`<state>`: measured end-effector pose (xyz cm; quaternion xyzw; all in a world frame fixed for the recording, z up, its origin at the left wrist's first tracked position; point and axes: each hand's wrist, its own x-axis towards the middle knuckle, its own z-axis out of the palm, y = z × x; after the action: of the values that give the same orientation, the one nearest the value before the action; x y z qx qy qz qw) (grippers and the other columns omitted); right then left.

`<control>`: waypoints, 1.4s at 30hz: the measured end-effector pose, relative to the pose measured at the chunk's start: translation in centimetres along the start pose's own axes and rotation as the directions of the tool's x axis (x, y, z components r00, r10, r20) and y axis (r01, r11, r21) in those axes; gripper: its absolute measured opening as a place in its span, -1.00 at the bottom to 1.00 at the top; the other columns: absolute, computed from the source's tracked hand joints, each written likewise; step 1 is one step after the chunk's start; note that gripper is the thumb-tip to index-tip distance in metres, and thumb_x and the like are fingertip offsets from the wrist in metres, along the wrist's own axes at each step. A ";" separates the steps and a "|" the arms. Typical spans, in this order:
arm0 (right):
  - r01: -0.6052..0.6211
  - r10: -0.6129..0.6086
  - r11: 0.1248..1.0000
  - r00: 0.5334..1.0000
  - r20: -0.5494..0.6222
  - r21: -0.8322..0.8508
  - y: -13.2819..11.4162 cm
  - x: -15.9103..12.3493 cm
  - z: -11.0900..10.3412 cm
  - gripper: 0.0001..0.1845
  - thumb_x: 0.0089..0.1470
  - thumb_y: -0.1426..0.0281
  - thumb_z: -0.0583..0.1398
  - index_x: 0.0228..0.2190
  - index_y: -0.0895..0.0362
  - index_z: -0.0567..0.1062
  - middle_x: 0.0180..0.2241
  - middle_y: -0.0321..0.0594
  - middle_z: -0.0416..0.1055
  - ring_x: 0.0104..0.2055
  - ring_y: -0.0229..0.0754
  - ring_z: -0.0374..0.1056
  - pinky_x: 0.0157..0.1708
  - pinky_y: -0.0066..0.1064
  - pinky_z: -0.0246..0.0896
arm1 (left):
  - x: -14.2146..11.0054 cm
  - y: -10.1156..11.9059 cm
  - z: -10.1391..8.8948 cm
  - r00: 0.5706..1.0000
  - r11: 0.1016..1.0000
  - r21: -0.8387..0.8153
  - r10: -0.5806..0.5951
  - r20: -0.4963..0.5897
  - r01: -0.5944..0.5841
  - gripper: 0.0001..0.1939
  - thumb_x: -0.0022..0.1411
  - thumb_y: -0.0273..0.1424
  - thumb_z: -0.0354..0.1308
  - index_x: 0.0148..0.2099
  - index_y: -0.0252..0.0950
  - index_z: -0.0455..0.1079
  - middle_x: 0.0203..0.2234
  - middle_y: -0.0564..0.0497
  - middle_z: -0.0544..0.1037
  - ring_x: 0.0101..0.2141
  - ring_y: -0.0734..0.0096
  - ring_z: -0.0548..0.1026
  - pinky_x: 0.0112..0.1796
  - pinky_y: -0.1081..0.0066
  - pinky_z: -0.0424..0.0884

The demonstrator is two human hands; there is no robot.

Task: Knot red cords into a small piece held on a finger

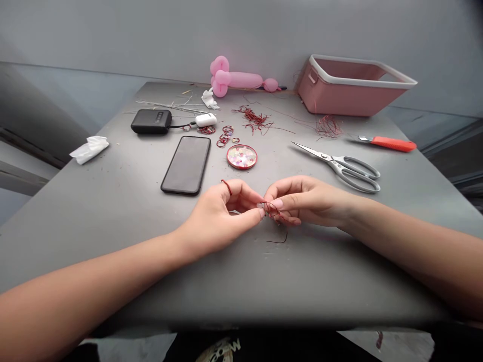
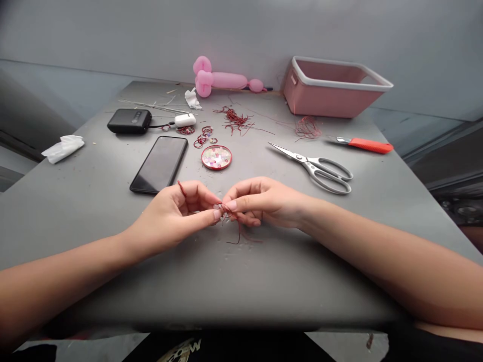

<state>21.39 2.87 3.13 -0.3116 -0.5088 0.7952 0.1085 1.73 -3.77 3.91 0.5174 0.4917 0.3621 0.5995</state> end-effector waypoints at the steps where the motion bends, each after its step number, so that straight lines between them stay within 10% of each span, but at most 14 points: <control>1: 0.008 -0.008 1.000 1.000 -0.001 -0.017 0.1 0.0 0.1 -0.80 -0.04 0.34 0.35 -0.42 0.23 0.52 -0.59 -0.33 0.34 -0.61 -0.42 0.14 -0.61 -0.53 0.01 | 0.0 0.0 0.0 1.000 1.000 0.005 -0.004 0.001 0.004 -0.80 -0.02 -0.44 0.33 -0.31 -0.35 0.42 -0.37 -0.03 0.59 -0.32 0.37 0.56 -0.23 0.36 0.48; 15: 0.142 -0.253 0.860 0.953 -0.166 -0.491 0.3 -0.7 1.3 -0.83 -0.02 0.33 0.26 -0.45 0.17 0.39 -0.56 -0.32 0.33 -0.54 -0.36 0.19 -0.58 -0.51 0.07 | 0.3 0.0 0.2 0.978 0.950 -0.234 -0.189 0.090 0.205 -0.80 0.01 -0.49 0.33 -0.29 -0.32 0.40 -0.46 0.10 0.52 -0.43 0.55 0.50 -0.30 0.44 0.46; 22: 0.303 -0.719 0.161 0.688 0.099 -0.939 0.5 -0.6 0.6 -0.93 -0.01 0.50 0.16 -0.49 0.11 0.40 -0.52 -0.30 0.35 -0.49 -0.32 0.21 -0.45 -0.45 0.16 | 0.6 -0.1 0.0 0.971 0.910 -0.338 -0.218 0.099 0.239 -0.78 -0.02 -0.48 0.37 -0.29 -0.33 0.42 -0.38 0.08 0.49 -0.33 0.54 0.48 -0.29 0.44 0.51; 29: 0.235 -0.347 0.813 0.930 -0.119 -0.533 1.2 0.2 0.8 -0.77 0.05 0.24 0.24 -0.36 0.16 0.45 -0.44 -0.25 0.44 -0.44 -0.29 0.31 -0.45 -0.44 0.23 | 0.4 -0.2 -0.1 0.968 0.917 -0.310 -0.243 0.061 0.250 -0.73 -0.02 -0.41 0.39 -0.27 -0.33 0.41 -0.29 0.01 0.51 -0.23 0.42 0.51 -0.28 0.40 0.53; 42: 0.253 -0.309 0.924 0.936 -0.170 -0.288 1.8 0.6 1.1 -0.72 0.10 0.21 0.26 -0.35 0.17 0.40 -0.44 -0.30 0.37 -0.52 -0.38 0.23 -0.53 -0.50 0.15 | 1.0 0.2 -0.1 0.986 0.977 -0.136 -0.163 0.023 0.165 -0.89 0.20 -0.42 0.20 -0.31 -0.37 0.35 -0.42 0.05 0.49 -0.39 0.55 0.48 -0.32 0.47 0.51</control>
<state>20.49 1.53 1.62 -0.3297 -0.6341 0.6593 0.2335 1.89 -2.74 3.87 0.4347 0.5032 0.3414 0.6643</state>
